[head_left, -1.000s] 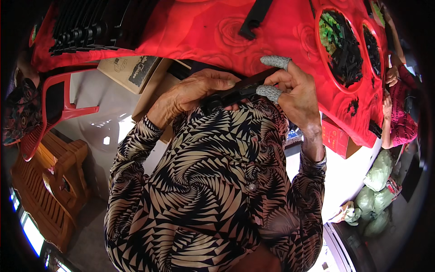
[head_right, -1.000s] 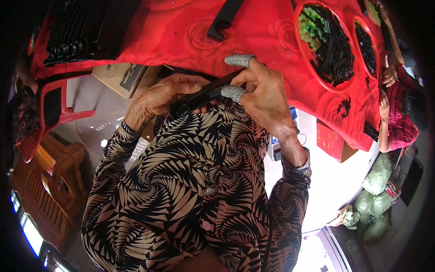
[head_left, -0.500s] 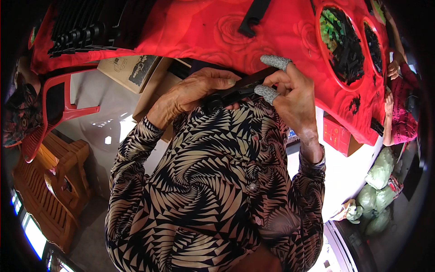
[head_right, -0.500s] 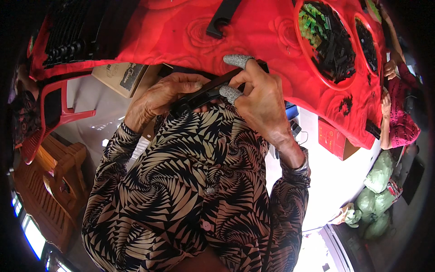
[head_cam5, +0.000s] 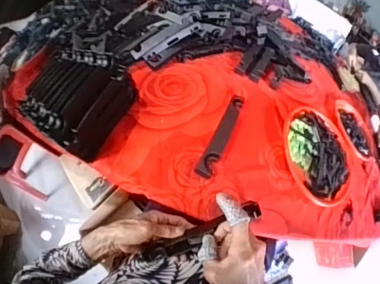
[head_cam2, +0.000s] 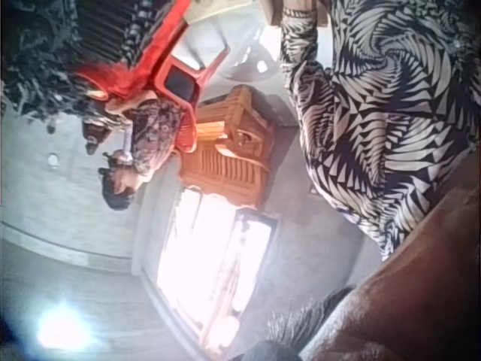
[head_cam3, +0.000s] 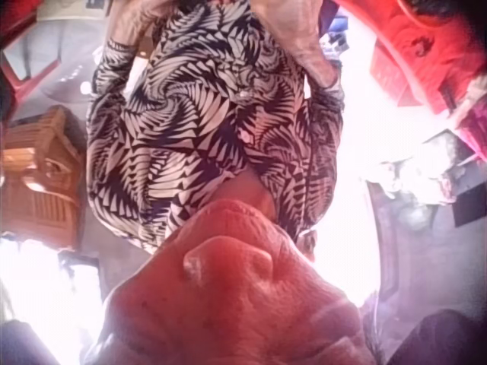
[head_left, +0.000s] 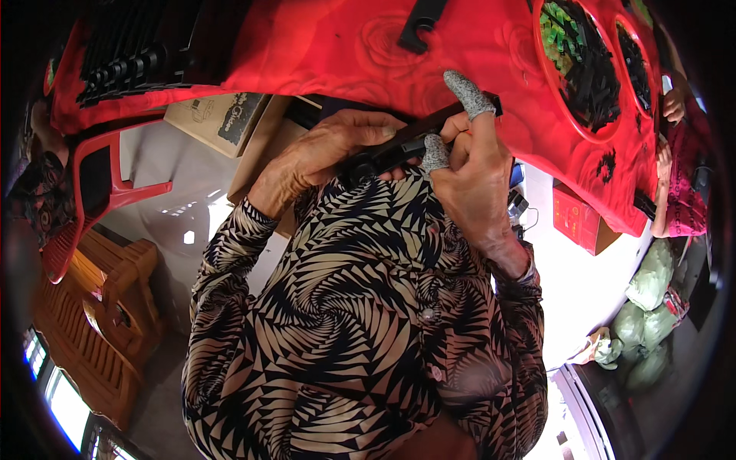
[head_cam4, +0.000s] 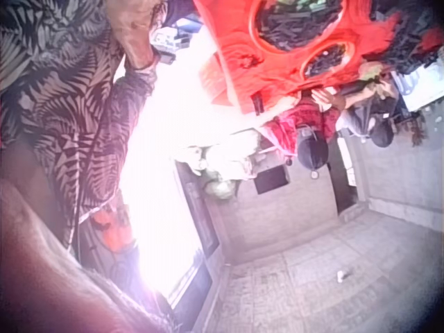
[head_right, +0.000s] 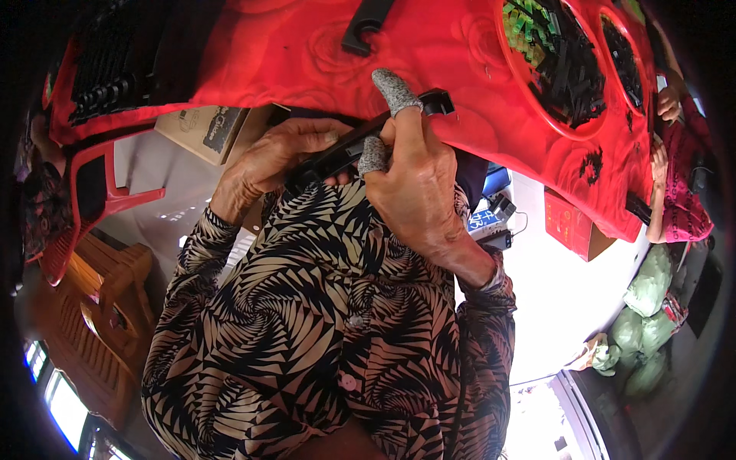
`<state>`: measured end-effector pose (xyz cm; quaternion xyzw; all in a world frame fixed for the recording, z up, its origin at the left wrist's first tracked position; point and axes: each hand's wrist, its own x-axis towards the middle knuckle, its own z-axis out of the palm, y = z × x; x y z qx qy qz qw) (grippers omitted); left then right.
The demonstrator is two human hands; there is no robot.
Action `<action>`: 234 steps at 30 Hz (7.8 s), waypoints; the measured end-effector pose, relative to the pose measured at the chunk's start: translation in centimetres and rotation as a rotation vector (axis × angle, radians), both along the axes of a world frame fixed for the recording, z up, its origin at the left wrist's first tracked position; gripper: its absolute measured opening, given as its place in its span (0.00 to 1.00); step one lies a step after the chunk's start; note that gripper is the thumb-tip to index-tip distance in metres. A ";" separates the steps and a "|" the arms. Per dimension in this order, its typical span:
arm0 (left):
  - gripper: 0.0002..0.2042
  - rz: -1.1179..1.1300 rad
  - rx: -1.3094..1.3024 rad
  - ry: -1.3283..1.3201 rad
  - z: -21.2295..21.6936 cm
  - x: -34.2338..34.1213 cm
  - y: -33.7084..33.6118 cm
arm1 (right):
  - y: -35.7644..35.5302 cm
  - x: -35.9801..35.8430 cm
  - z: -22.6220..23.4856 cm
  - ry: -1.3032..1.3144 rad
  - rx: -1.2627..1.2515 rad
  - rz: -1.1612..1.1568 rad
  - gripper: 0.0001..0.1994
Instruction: Cleaning and inspecting black plastic manufacturing components using a cloth.
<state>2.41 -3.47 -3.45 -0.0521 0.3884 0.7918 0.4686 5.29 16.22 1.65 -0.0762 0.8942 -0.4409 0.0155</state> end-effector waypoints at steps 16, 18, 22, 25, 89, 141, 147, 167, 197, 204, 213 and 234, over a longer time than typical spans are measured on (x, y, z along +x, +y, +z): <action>0.14 -0.044 -0.358 0.342 1.9 0.7 1.1 | 0.2 0.4 -0.4 0.052 0.134 0.090 0.41; 0.15 -0.038 -0.445 0.480 1.5 1.0 1.3 | -0.3 0.7 -0.8 0.077 0.126 0.009 0.37; 0.15 -0.014 -0.635 1.028 0.8 1.8 1.3 | -0.7 0.9 -0.3 0.123 0.149 -0.054 0.34; 0.15 -0.073 -0.801 0.844 2.5 1.6 2.1 | -0.4 0.9 -2.0 0.223 0.139 -0.043 0.30; 0.14 -0.360 -0.695 0.987 1.7 0.4 1.5 | 4.4 -1.3 -0.7 -0.453 0.124 0.308 0.09; 0.17 0.619 -0.364 0.839 5.5 -3.3 3.6 | 5.5 0.4 -2.1 -0.231 -0.640 0.021 0.17; 0.17 0.424 -0.286 0.938 6.9 -4.8 5.2 | 2.5 -1.2 -1.6 -0.366 -0.652 0.001 0.08; 0.16 0.643 -0.273 1.081 6.4 -2.9 8.3 | -0.2 -0.9 -2.6 -0.368 -1.004 0.002 0.14; 0.18 0.775 -0.241 1.124 6.5 -0.4 9.2 | -0.1 -0.4 -2.9 -0.366 -0.949 0.083 0.14; 0.19 0.798 -0.211 1.102 6.4 -0.1 9.6 | 0.3 -0.3 -3.9 -0.358 -0.877 0.087 0.15; 0.21 0.740 -0.258 1.117 6.1 0.1 9.7 | 0.7 -0.4 -1.3 -0.631 -0.773 0.043 0.16; 0.20 0.737 -0.297 1.107 7.0 -0.8 10.0 | -0.3 -1.3 -4.2 -0.353 -1.036 -0.024 0.12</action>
